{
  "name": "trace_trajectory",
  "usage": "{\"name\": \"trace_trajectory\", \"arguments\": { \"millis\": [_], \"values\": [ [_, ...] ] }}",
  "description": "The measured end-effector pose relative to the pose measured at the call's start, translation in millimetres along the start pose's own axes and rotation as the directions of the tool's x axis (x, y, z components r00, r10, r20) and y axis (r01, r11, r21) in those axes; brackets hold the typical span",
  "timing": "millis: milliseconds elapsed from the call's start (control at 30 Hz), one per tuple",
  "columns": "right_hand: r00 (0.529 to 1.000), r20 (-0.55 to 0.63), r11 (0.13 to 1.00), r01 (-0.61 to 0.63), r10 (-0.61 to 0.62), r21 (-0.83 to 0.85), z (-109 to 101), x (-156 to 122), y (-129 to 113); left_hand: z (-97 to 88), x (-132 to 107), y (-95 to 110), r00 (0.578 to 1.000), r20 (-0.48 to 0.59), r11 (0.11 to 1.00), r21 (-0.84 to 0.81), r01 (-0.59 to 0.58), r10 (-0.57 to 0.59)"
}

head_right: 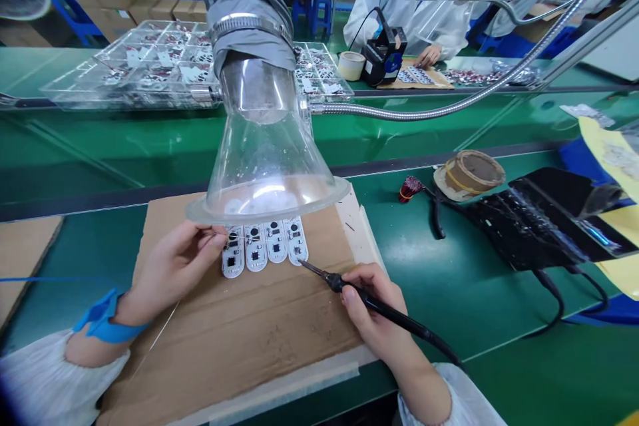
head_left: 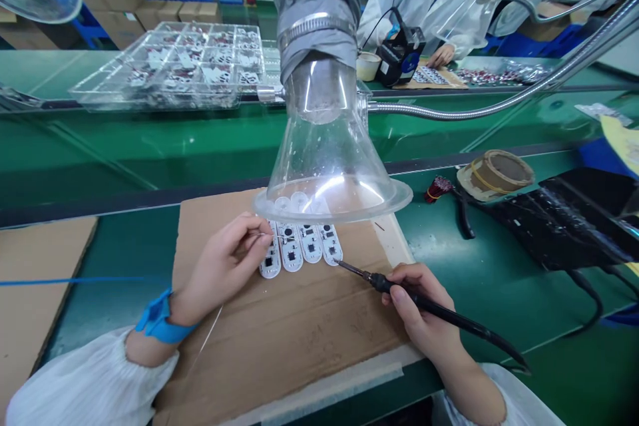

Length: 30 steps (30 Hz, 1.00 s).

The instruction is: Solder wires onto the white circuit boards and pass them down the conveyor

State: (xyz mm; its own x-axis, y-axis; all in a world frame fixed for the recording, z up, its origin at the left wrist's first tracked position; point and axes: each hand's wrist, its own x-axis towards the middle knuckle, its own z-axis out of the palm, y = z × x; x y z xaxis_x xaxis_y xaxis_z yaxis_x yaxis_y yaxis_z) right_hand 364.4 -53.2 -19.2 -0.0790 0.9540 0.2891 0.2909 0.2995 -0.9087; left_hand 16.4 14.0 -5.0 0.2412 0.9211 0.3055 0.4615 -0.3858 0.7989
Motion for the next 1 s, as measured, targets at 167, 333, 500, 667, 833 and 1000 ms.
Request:
{"name": "trace_trajectory", "arguments": {
  "millis": [167,333,500,667,833,1000],
  "values": [
    [0.993,-0.109,0.995,-0.034,0.043,0.091,1.9,11.5,-15.8,-0.9,0.6,-3.2,0.996,0.078,0.999,-0.012,-0.035,0.036],
    [0.997,-0.055,0.994,-0.043,0.048,0.099,15.6,26.4,-10.6,3.7,-4.6,-2.5,0.991,0.056,0.993,-0.008,-0.12,0.12],
    [0.999,0.0,0.996,-0.045,0.045,0.081,19.1,19.8,5.3,2.2,-1.8,3.4,0.98,0.112,0.985,0.034,-0.17,0.165],
    [0.997,0.029,0.995,-0.07,0.068,0.065,14.0,15.8,8.1,2.5,0.9,1.8,0.983,0.129,0.988,0.064,-0.137,0.128],
    [0.997,0.049,0.998,-0.062,0.061,0.026,14.1,18.0,8.7,3.8,-2.2,-3.2,0.984,0.156,0.992,0.068,-0.103,0.091],
    [0.997,0.046,0.998,-0.063,0.062,0.017,15.9,19.3,6.9,3.3,0.1,0.4,0.981,0.177,0.992,0.083,-0.089,0.074]
  ]
}}
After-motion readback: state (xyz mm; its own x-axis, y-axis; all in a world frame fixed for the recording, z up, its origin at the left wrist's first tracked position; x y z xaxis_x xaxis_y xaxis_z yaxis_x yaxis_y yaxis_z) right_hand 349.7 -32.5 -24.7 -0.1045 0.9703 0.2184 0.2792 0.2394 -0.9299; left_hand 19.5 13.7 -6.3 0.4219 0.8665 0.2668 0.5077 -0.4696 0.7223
